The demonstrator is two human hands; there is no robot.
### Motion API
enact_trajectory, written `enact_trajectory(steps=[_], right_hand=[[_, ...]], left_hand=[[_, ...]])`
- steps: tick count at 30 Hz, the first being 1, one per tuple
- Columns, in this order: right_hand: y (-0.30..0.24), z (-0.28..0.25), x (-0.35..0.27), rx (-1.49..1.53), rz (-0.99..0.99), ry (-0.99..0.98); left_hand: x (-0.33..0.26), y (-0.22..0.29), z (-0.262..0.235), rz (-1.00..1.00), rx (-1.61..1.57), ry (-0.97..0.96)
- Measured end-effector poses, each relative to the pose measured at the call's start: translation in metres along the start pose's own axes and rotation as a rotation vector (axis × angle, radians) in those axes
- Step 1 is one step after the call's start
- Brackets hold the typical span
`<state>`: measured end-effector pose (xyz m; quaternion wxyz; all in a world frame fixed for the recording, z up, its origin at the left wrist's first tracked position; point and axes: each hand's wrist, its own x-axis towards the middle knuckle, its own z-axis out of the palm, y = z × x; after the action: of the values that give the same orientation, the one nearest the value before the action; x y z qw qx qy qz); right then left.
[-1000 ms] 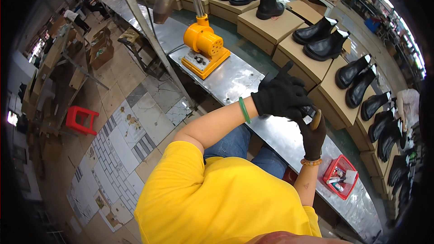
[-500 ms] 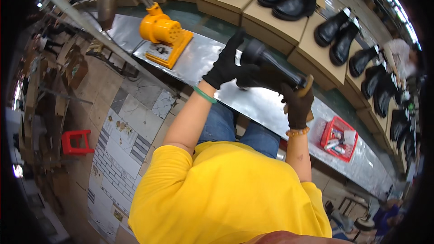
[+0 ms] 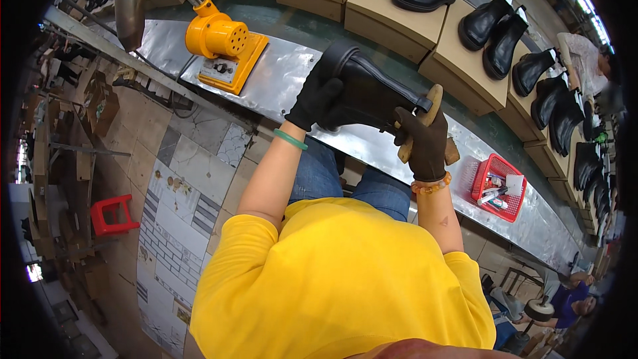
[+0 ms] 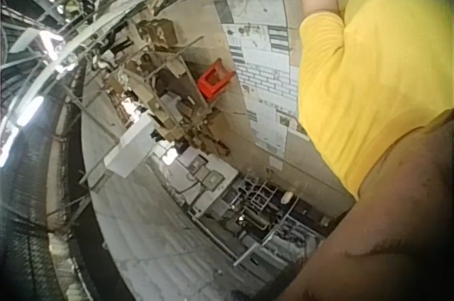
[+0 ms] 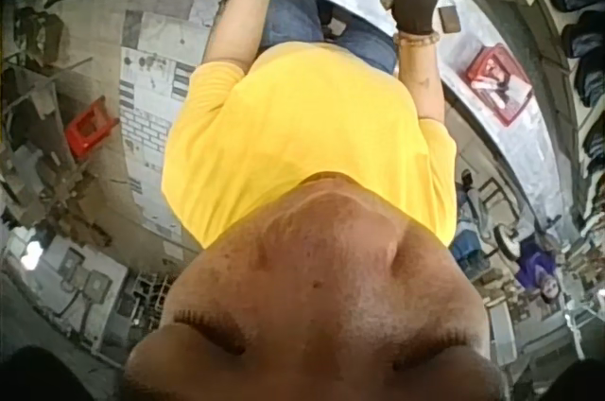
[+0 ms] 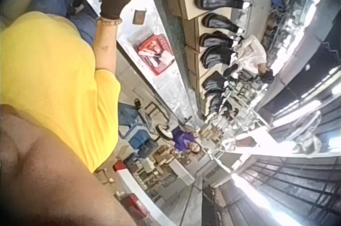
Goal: The person polishes black leather boots using a wooden block. They pick up a boot from a cardboard box, rub the surface with the block, and place it back. The process is repeated for multiple boots on a metal workbench in a factory setting.
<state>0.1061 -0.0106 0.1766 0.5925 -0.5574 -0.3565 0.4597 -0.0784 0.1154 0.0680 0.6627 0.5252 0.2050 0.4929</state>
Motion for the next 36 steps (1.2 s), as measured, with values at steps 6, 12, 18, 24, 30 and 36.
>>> enact_trajectory(steps=[6, 12, 18, 24, 30, 36], right_hand=[[-0.02, 0.029, -0.018, -0.021, 0.04, -0.126], [-0.024, 0.033, -0.023, -0.076, 0.078, -0.426], [-0.009, 0.026, -0.015, -0.026, 0.171, -0.45], [0.012, 0.015, -0.003, 0.006, 0.205, -0.292], [0.046, -0.006, 0.012, -0.053, 0.249, -0.182], [0.097, -0.032, 0.024, -0.112, 0.345, -0.094]], left_hand=[[-0.024, -0.002, -0.015, -0.114, -0.281, 0.164], [-0.04, -0.041, -0.066, -0.209, -0.354, 0.131], [-0.042, -0.054, -0.076, -0.219, -0.493, 0.083], [-0.047, 0.002, -0.05, -0.146, -0.312, 0.222], [-0.056, 0.013, -0.075, -0.07, -0.161, 0.338], [-0.08, 0.043, -0.133, -0.003, -0.139, 0.601]])
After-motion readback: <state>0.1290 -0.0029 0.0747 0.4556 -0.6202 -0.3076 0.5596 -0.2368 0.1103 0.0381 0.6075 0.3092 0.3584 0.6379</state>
